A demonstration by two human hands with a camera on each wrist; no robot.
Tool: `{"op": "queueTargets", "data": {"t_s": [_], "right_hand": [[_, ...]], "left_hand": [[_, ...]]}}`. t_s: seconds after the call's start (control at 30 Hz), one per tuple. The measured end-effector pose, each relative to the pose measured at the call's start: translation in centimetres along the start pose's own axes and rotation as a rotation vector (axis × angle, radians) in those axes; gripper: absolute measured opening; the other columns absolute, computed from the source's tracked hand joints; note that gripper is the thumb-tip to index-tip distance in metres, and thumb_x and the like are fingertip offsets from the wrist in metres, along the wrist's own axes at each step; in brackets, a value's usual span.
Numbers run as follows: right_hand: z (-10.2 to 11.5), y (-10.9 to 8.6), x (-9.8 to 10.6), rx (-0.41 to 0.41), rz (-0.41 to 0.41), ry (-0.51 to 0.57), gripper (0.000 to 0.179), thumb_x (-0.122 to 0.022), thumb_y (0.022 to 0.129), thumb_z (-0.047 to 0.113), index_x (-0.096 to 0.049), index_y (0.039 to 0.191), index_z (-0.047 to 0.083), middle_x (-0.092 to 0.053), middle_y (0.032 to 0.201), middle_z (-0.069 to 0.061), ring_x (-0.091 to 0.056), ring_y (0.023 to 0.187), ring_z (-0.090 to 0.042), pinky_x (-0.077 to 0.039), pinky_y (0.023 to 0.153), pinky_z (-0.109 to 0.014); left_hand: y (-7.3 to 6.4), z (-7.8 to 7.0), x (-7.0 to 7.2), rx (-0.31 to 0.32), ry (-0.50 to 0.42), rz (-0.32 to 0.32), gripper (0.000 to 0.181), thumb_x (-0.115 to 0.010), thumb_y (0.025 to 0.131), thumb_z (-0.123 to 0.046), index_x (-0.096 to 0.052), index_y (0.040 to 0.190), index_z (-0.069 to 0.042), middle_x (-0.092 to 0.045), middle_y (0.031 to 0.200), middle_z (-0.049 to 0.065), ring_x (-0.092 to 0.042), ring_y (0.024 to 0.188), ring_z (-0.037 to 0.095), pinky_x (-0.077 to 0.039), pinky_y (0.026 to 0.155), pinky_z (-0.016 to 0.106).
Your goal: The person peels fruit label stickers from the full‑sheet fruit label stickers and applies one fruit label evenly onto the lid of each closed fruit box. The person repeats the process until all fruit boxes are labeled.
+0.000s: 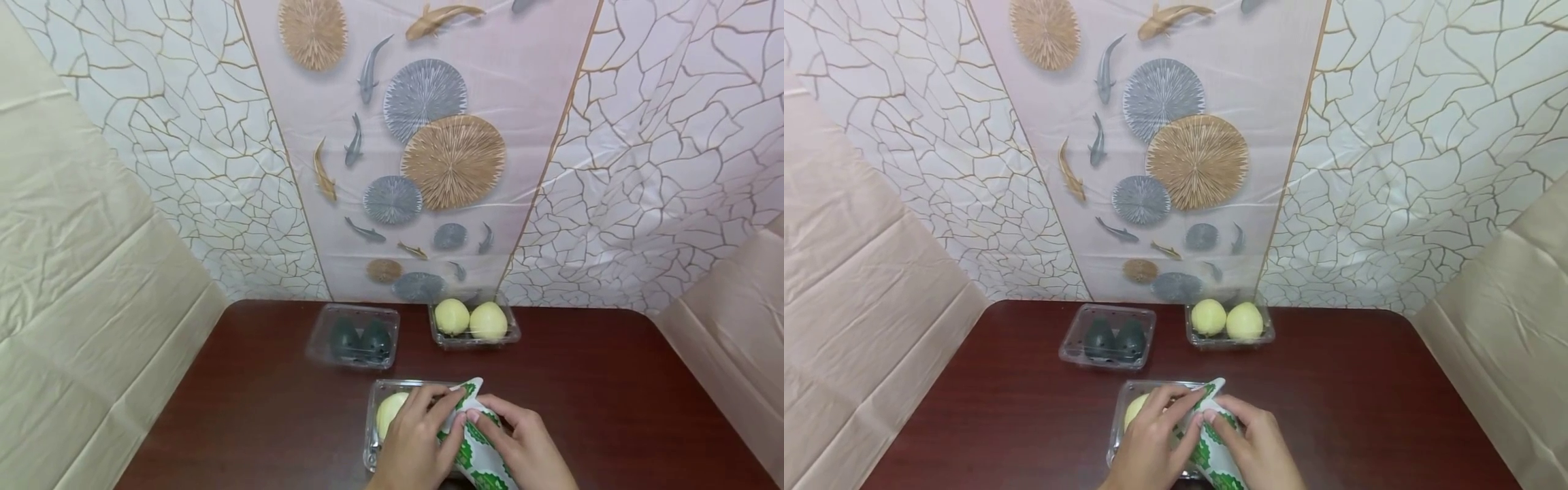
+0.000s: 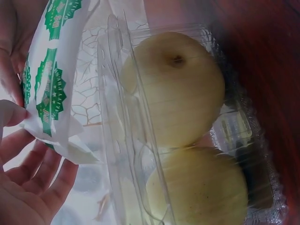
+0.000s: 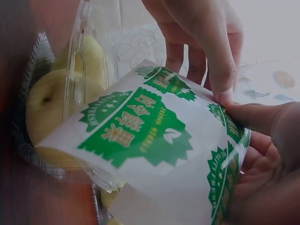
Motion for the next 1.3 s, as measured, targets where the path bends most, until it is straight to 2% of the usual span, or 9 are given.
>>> {"op": "queueTargets", "data": {"t_s": [0.27,0.5,0.57,0.63,0.77,0.87,0.97,1.13,1.3], "right_hand": [[0.5,0.6,-0.1,0.126,-0.02,-0.049,0.02,-0.065,0.096,0.022,-0.073,0.115,0.02,-0.072,0.112,0.005,-0.062,0.097,0.001,-0.054,0.075,-0.022],[1.2,1.2,-0.4,0.282,-0.1,-0.137,0.018,-0.068,0.093,0.014,-0.075,0.108,0.021,-0.073,0.103,0.01,-0.063,0.091,0.002,-0.053,0.071,-0.022],[1.4,1.4,-0.4,0.297,-0.124,-0.167,0.018,-0.07,0.092,0.014,-0.075,0.107,0.023,-0.073,0.102,0.013,-0.063,0.091,0.002,-0.054,0.073,-0.022],[1.5,1.7,-0.4,0.308,-0.141,-0.189,0.017,-0.07,0.092,0.014,-0.075,0.105,0.024,-0.073,0.1,0.014,-0.063,0.089,0.002,-0.053,0.071,-0.023],[1.4,1.8,-0.4,0.226,-0.114,-0.184,0.015,-0.069,0.093,0.018,-0.075,0.106,0.023,-0.073,0.101,0.012,-0.063,0.09,0.001,-0.054,0.073,-0.024],[1.2,1.8,-0.3,0.181,-0.08,-0.186,0.015,-0.068,0.094,0.021,-0.075,0.107,0.021,-0.074,0.102,0.01,-0.064,0.092,0.0,-0.054,0.074,-0.024],[0.9,1.7,-0.2,0.19,-0.081,-0.202,0.015,-0.068,0.094,0.02,-0.075,0.107,0.021,-0.074,0.102,0.01,-0.064,0.091,0.001,-0.054,0.073,-0.024],[1.0,1.5,0.2,0.23,-0.107,-0.197,0.014,-0.069,0.093,0.019,-0.075,0.105,0.023,-0.073,0.1,0.012,-0.064,0.09,0.0,-0.053,0.071,-0.024],[1.1,1.3,0.4,0.225,-0.095,-0.186,0.013,-0.069,0.093,0.02,-0.075,0.104,0.024,-0.072,0.098,0.013,-0.062,0.085,0.001,-0.052,0.068,-0.022]], "left_hand": [[0.2,0.1,0.2,0.089,-0.093,-0.013,0.026,-0.064,0.097,-0.025,-0.071,0.121,-0.017,-0.058,0.105,-0.008,-0.056,0.093,0.005,-0.05,0.076,0.017],[0.6,0.1,0.5,0.159,-0.16,-0.023,0.025,-0.064,0.098,-0.023,-0.072,0.12,-0.015,-0.061,0.104,-0.008,-0.059,0.091,0.004,-0.049,0.074,0.016],[0.8,0.2,0.5,0.176,-0.173,-0.024,0.024,-0.064,0.098,-0.022,-0.072,0.12,-0.015,-0.061,0.103,-0.008,-0.06,0.092,0.004,-0.051,0.076,0.019],[1.0,0.3,0.6,0.202,-0.193,-0.011,0.024,-0.064,0.098,-0.022,-0.073,0.119,-0.014,-0.061,0.102,-0.009,-0.061,0.091,0.004,-0.052,0.075,0.019],[1.0,0.5,0.6,0.254,-0.232,0.028,0.023,-0.066,0.097,-0.022,-0.074,0.116,-0.013,-0.062,0.1,-0.01,-0.061,0.09,0.003,-0.052,0.075,0.019],[1.0,0.6,0.4,0.268,-0.258,0.04,0.021,-0.068,0.096,-0.021,-0.075,0.114,-0.012,-0.063,0.099,-0.01,-0.062,0.09,0.002,-0.053,0.075,0.019],[0.9,0.6,0.2,0.275,-0.278,0.045,0.021,-0.068,0.096,-0.022,-0.075,0.113,-0.013,-0.064,0.097,-0.01,-0.062,0.089,0.001,-0.053,0.073,0.02],[1.0,0.4,0.1,0.236,-0.296,0.009,0.022,-0.067,0.096,-0.023,-0.075,0.114,-0.014,-0.065,0.096,-0.011,-0.064,0.089,0.001,-0.053,0.073,0.019],[1.1,0.3,0.2,0.204,-0.321,-0.017,0.02,-0.069,0.095,-0.021,-0.075,0.113,-0.015,-0.068,0.098,-0.011,-0.065,0.092,0.001,-0.053,0.079,0.018]]}}
Point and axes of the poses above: each hand's wrist, its own y-axis towards the middle knuckle, its own x-axis out of the back of the hand, z = x × y, the point moved 1 cm from there along y, towards the middle knuckle
